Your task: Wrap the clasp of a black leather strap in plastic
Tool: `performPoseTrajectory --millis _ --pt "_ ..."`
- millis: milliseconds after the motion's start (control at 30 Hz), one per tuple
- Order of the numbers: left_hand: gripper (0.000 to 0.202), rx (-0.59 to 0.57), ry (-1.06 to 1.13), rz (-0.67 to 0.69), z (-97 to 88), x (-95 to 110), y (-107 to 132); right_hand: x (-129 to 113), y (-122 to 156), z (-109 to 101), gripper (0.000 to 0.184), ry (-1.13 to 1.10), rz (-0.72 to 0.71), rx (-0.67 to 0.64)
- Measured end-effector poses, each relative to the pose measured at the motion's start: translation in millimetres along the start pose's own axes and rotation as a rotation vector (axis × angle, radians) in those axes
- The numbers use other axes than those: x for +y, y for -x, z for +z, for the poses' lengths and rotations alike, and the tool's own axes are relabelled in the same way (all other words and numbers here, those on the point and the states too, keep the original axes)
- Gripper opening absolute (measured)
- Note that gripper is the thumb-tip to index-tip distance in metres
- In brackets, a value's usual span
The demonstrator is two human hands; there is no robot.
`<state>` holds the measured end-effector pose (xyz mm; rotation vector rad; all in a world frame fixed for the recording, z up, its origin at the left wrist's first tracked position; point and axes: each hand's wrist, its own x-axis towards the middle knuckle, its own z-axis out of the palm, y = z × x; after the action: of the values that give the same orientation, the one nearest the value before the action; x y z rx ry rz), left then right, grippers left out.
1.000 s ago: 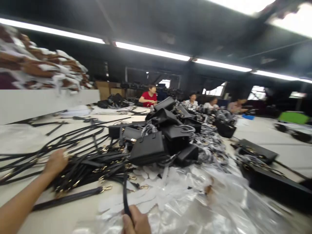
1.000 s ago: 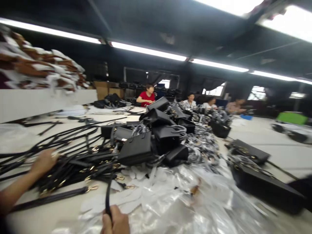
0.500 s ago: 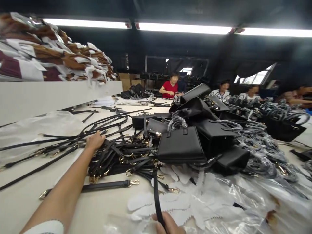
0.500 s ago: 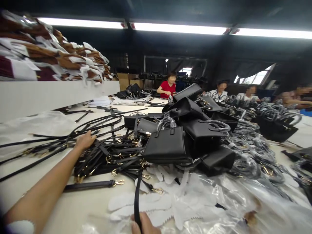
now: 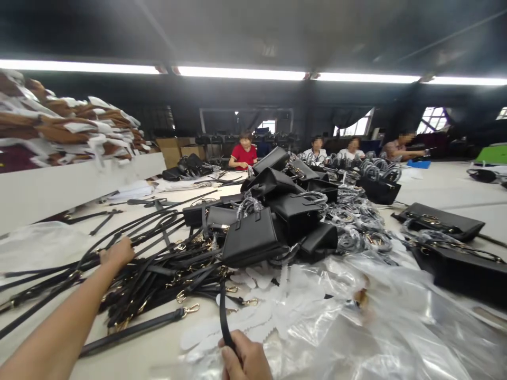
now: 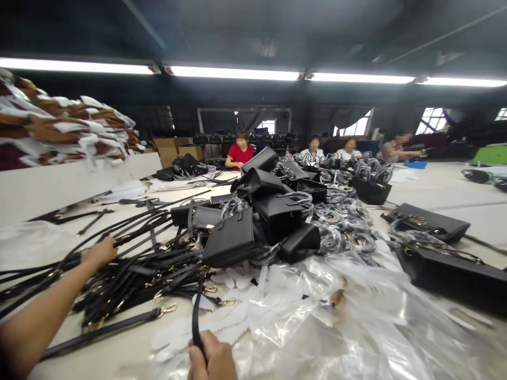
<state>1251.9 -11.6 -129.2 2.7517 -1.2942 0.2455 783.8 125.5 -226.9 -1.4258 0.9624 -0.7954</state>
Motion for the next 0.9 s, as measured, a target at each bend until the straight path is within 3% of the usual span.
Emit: performPoseTrajectory --millis 167,233,333,433,600,767,833,900 --pt "0.029 0.183 0.207 0.050 -61.7 5 14 -8 2 -3 0.031 -0.013 -0.084 -0.007" --pt "0.024 0.292 0.329 0.073 -98.4 13 21 -8 2 -2 0.031 -0.052 -0.097 -0.018" --pt "0.018 0.418 0.701 0.037 -160.6 34 34 -3 -1 0 0.035 -0.128 -0.088 -0.033" --pt "0.016 0.448 1.022 0.094 -220.5 57 48 5 -7 2 0.045 -0.205 -0.120 -0.048" --pt "0.012 0.444 1.270 0.327 -302.3 94 79 3 -11 -2 0.063 -0.347 -0.135 -0.117" --pt "0.023 0.496 1.434 0.503 -355.3 106 136 -32 15 -16 0.073 -0.469 -0.149 -0.095" --pt "0.031 0.519 1.461 0.584 -365.2 102 164 -52 32 -22 0.072 -0.469 -0.158 -0.107" --pt "0.038 0.468 1.464 0.616 -368.0 96 195 -73 52 -29 0.067 -0.437 -0.159 -0.156"
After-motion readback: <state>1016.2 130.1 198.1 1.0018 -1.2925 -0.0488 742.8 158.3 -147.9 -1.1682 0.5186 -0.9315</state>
